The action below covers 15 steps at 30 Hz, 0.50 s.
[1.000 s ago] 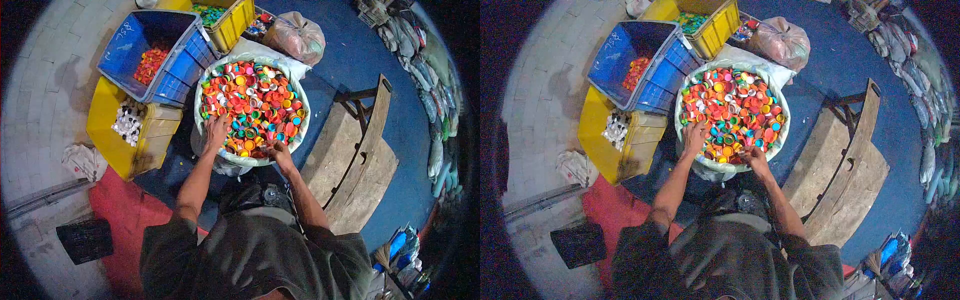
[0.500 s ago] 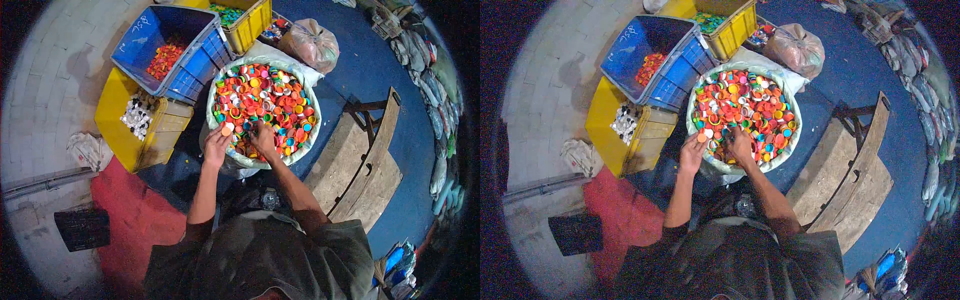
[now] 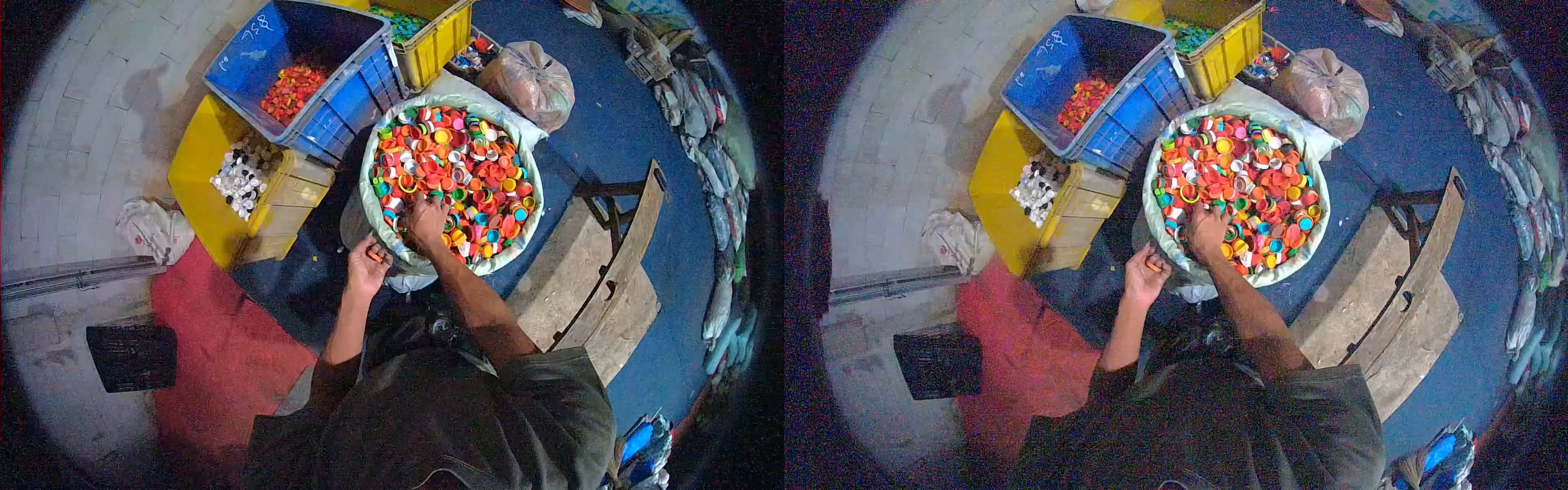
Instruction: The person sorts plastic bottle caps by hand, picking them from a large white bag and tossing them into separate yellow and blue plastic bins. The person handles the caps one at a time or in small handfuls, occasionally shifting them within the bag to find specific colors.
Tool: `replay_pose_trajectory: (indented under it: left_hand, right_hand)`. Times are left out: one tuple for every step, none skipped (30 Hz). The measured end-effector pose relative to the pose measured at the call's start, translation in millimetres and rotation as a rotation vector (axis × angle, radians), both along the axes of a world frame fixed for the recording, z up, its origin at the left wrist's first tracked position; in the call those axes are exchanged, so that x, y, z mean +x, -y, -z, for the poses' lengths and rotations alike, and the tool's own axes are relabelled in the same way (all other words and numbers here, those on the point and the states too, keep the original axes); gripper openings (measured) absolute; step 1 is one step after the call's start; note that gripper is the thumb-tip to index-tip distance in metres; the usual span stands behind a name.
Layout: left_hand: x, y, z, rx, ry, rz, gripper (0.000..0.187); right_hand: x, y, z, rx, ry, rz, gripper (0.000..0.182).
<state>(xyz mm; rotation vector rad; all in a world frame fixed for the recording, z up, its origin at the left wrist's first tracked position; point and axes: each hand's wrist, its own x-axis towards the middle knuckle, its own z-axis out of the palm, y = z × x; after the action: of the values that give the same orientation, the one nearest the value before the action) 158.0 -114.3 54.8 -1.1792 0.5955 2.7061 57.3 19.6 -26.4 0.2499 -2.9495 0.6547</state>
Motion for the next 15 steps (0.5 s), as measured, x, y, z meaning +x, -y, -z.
replay_pose_trajectory:
  left_hand:
    - [0.0,-0.9,0.2,-0.019,0.029,0.004,0.013]
    - [-1.1,-2.1,1.2,-0.076,0.041,0.035,0.013]
    - [-3.5,-3.6,2.6,-0.132,0.052,0.064,0.013]
    - [-5.9,-5.3,4.1,-0.189,0.063,0.094,0.014]
    - [-8.8,-7.2,5.8,-0.28,0.037,0.131,0.014]
    - [-13.0,-9.8,5.5,-0.372,0.011,0.168,0.016]
    - [-17.2,-12.3,5.2,-0.464,-0.016,0.205,0.017]
    - [-22.0,-14.5,4.7,-0.565,-0.014,0.233,0.02]
    - [-28.8,-15.6,9.2,-0.737,-0.076,0.269,0.021]
    - [-36.4,-17.0,16.4,-0.907,-0.139,0.304,0.021]
    - [-42.9,-19.0,23.4,-1.076,-0.202,0.339,0.022]
    - [-49.7,-19.1,26.4,-1.326,-0.311,0.381,0.026]
    - [-58.7,-17.3,32.8,-1.421,-0.378,0.44,0.028]
    - [-66.9,-15.3,41.4,-1.514,-0.445,0.5,0.029]
    - [-75.4,-16.2,42.1,-1.606,-0.517,0.56,0.031]
  right_hand:
    - [1.0,-2.4,-4.2,-0.04,0.024,0.006,0.035]
    - [1.9,-5.5,-8.9,-0.081,0.047,0.012,0.035]
    - [1.4,-9.2,-11.4,-0.121,0.069,0.018,0.035]
    - [-0.7,-14.7,-13.8,-0.173,0.193,0.028,0.045]
    - [-1.6,-21.9,-9.9,-0.254,0.218,0.037,0.043]
    - [-2.6,-28.1,-13.4,-0.336,0.242,0.047,0.04]
    - [-3.1,-31.5,-16.5,-0.419,0.267,0.059,0.037]
    - [-0.5,-39.0,-20.1,-0.536,0.366,0.116,0.035]
    - [1.3,-43.8,-15.6,-0.782,0.382,0.146,0.034]
    - [3.3,-51.0,-6.5,-1.028,0.394,0.175,0.033]
    - [7.1,-57.7,2.8,-1.274,0.402,0.205,0.031]
    - [10.0,-65.0,-39.1,-1.305,0.613,0.35,0.026]
    - [12.7,-70.9,-41.4,-1.464,0.673,0.378,0.024]
    - [16.1,-79.6,-41.8,-1.623,0.732,0.407,0.023]
    - [18.4,-87.6,-41.7,-1.783,0.788,0.433,0.021]
